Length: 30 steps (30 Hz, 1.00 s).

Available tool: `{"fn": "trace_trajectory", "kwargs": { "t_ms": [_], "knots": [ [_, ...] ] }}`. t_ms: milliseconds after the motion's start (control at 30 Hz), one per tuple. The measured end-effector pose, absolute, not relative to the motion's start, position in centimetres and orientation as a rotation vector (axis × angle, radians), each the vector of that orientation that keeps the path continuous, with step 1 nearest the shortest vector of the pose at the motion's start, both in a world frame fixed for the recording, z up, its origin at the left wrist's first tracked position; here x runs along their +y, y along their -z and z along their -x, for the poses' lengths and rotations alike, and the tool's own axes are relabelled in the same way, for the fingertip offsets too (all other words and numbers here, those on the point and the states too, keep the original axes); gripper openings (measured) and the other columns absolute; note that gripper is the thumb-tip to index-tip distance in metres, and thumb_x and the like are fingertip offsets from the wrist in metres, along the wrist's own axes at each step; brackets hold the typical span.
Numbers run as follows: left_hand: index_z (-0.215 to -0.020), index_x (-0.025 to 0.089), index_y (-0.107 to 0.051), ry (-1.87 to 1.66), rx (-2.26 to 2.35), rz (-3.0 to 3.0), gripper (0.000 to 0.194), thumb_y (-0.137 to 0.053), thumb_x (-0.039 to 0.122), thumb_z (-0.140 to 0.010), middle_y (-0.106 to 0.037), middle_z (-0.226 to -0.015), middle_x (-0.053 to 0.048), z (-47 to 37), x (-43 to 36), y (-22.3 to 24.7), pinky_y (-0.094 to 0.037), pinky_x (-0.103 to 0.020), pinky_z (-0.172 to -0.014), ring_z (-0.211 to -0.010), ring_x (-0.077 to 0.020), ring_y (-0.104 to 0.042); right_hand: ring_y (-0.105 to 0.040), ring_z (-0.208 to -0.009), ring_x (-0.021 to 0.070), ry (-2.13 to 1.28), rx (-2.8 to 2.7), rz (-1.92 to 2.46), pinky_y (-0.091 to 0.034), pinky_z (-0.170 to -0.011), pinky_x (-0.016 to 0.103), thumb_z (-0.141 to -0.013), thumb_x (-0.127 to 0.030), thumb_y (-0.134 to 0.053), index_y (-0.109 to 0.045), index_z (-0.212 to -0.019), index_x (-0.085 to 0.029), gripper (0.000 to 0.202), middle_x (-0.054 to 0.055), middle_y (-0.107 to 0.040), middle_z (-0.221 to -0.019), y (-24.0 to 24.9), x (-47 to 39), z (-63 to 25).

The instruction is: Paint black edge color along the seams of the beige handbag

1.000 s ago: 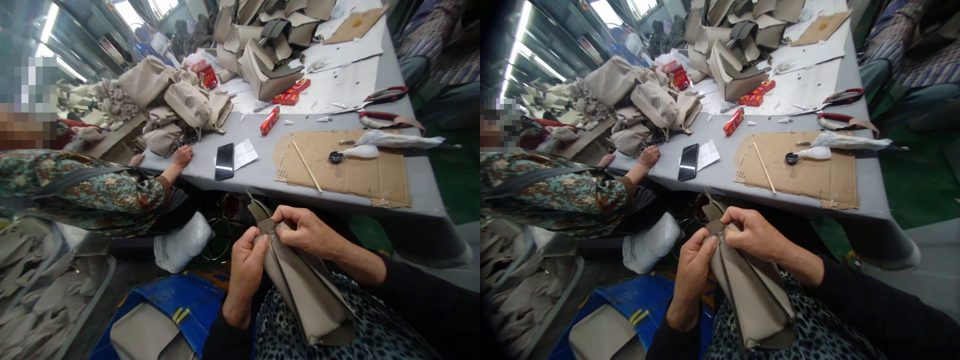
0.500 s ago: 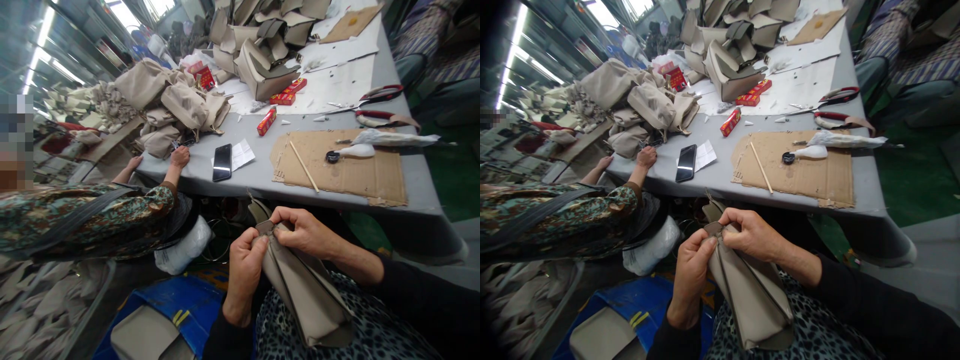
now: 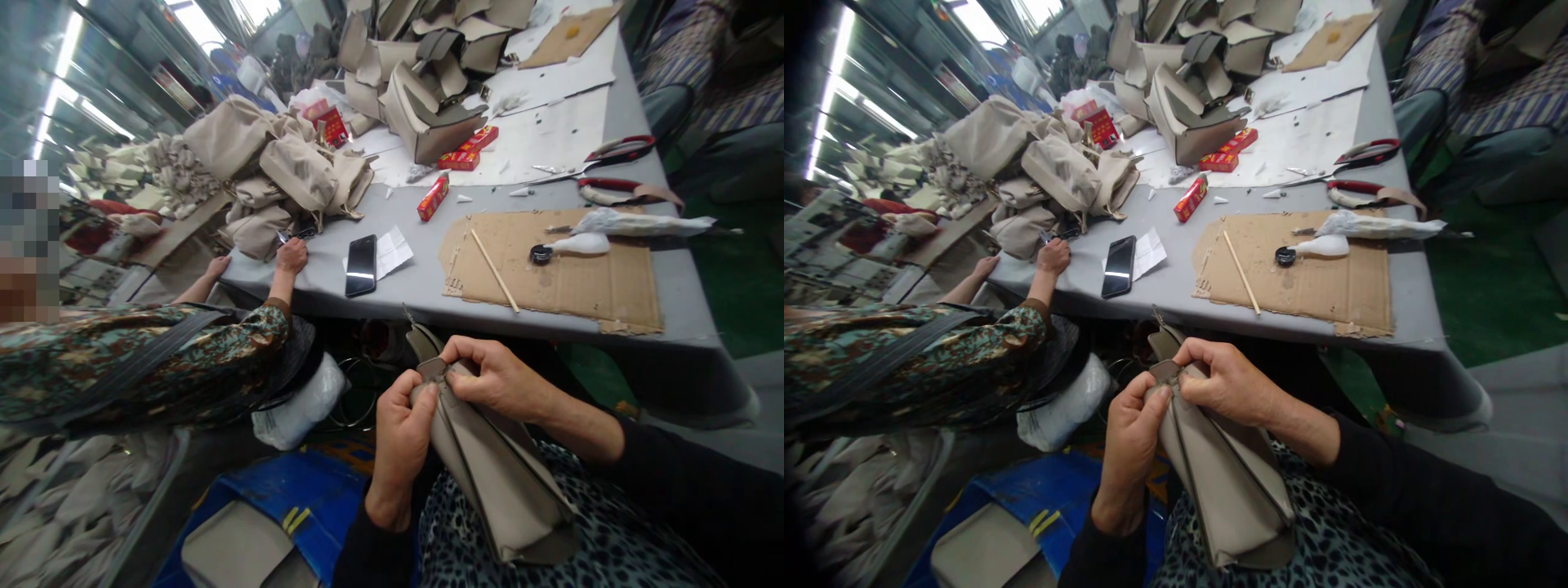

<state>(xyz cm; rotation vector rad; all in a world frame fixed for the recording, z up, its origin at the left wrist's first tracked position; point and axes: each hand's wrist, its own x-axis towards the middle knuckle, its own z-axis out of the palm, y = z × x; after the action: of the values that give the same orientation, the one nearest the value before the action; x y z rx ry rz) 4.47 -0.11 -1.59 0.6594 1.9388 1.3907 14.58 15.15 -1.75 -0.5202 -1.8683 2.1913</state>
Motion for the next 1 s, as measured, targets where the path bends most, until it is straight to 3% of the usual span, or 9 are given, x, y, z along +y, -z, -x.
{"fn": "trace_trajectory", "kwargs": {
  "t_ms": [533, 1000],
  "knots": [
    [-0.082, 0.017, -0.062, -1.430, 1.900, -0.637, 0.025, -0.065, 0.040, -0.092, -0.051, -0.072, 0.002, -4.52, 0.00, 1.81, -0.035, -0.024, -0.060, -0.066, -0.0130, -0.041, -0.036, -0.060, 0.0093, -2.206, -1.834, 0.511, -0.028, -0.051, 0.022, -0.073, -0.021, -0.060, -0.062, -0.083, -0.016, 0.011, -0.006, -0.047, -0.065, 2.30, 15.29, -14.63],
    [-0.081, 0.018, -0.061, -1.420, 1.926, -0.658, 0.024, -0.064, 0.039, -0.092, -0.050, -0.071, 0.002, -4.56, 0.06, 1.68, -0.035, -0.024, -0.059, -0.066, -0.0139, -0.041, -0.036, -0.060, 0.0092, -2.205, -1.823, 0.500, -0.029, -0.052, 0.021, -0.074, -0.020, -0.061, -0.063, -0.083, -0.017, 0.010, -0.006, -0.047, -0.066, 2.33, 15.28, -14.85]
  ]
}}
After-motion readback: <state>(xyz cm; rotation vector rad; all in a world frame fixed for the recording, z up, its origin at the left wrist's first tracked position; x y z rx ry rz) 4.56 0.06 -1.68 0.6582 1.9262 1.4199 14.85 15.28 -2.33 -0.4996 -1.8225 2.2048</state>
